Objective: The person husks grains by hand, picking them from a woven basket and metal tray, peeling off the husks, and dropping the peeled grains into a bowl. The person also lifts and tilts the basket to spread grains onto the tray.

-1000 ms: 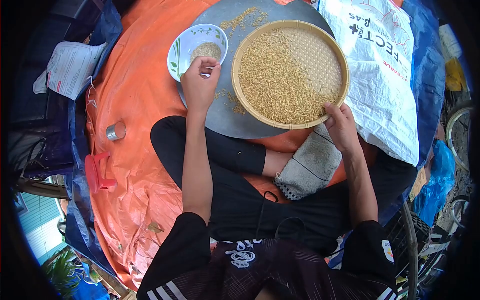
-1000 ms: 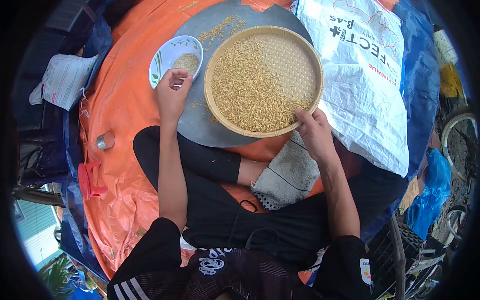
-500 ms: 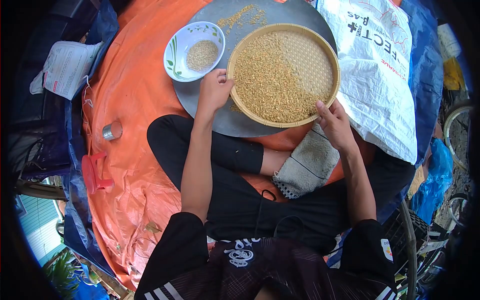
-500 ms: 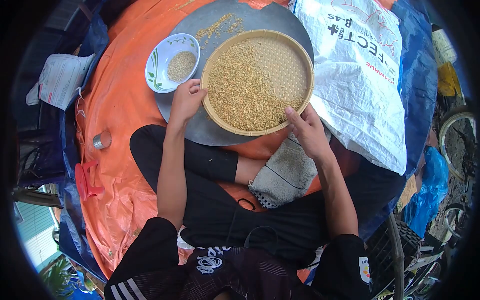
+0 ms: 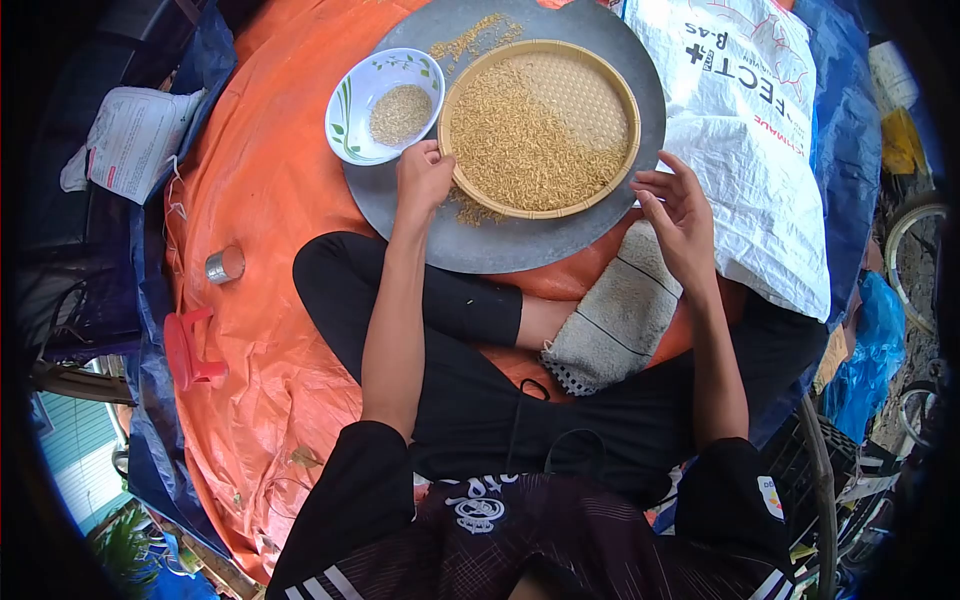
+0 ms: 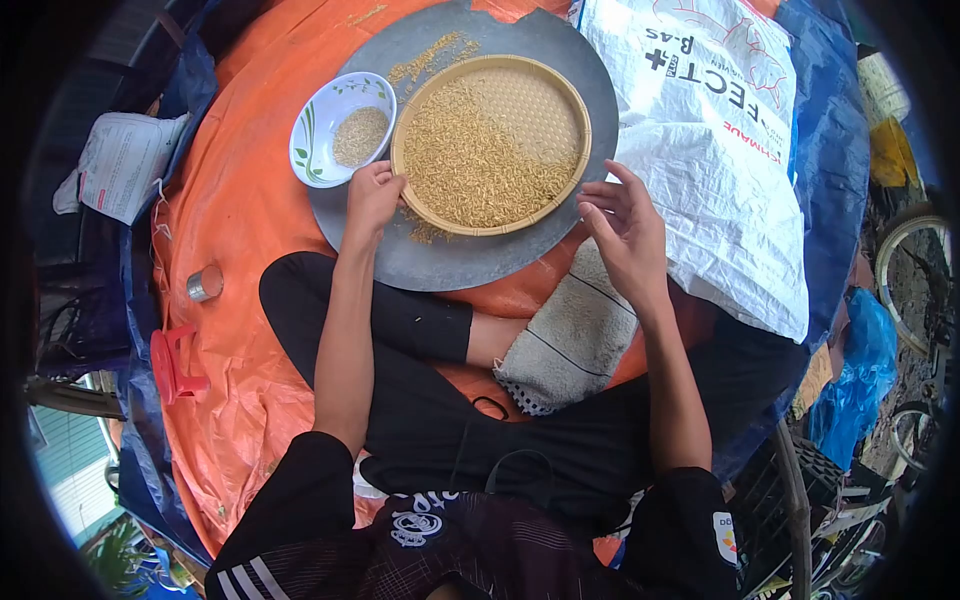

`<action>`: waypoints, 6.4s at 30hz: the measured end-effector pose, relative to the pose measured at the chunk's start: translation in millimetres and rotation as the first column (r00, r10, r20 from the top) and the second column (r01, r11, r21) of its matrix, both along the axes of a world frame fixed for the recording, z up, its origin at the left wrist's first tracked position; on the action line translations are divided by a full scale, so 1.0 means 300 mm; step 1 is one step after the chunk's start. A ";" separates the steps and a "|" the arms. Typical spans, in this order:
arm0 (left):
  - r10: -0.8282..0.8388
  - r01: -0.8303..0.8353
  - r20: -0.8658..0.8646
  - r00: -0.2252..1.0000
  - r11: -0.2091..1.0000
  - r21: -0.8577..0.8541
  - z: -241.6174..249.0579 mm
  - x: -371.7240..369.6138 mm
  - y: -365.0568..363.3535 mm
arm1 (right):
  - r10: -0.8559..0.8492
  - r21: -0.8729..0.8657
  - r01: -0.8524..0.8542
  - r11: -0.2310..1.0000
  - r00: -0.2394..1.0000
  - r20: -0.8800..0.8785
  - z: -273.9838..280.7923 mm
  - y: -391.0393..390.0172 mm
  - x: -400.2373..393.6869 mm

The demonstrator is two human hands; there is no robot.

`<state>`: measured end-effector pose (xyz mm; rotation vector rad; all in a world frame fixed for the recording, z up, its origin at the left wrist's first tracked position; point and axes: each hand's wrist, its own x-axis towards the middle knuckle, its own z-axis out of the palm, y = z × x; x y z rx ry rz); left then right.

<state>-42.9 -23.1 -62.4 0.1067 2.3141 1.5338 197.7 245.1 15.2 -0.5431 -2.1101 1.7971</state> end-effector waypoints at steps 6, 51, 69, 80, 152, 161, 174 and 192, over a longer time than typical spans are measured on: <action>-0.051 0.007 -0.189 0.981 0.974 -0.225 0.024 0.026 0.021 | 0.022 0.066 -0.023 0.998 1.000 0.014 -0.001 -0.013 0.002; -0.520 0.519 -0.101 0.848 0.779 0.352 0.290 0.320 0.201 | 0.112 0.423 -0.084 0.902 0.993 -0.042 -0.001 -0.183 0.004; -0.507 0.585 -0.425 0.750 0.808 0.068 0.319 0.415 0.240 | 0.087 0.388 -0.095 0.917 0.995 0.038 0.010 -0.173 0.007; -0.524 0.584 -0.358 0.773 0.808 0.078 0.329 0.420 0.242 | 0.069 0.390 -0.085 0.917 0.996 0.057 0.005 -0.172 0.010; -0.613 0.825 -0.692 0.381 0.563 -0.045 0.307 0.420 0.218 | 0.554 -0.368 -0.472 0.801 0.818 0.156 0.049 -0.076 0.024; -0.680 0.834 -0.584 0.443 0.551 -0.008 0.334 0.410 0.201 | 0.541 -0.358 -0.466 0.809 0.829 0.143 0.059 -0.087 0.022; -0.632 0.685 -0.297 0.716 0.717 0.128 0.356 0.423 0.216 | 0.335 0.223 -0.359 0.906 0.932 0.140 0.072 -0.122 0.022; -0.594 0.625 -0.196 0.780 0.746 0.229 0.333 0.391 0.204 | 0.223 0.263 -0.229 0.937 0.973 0.051 0.066 -0.145 0.024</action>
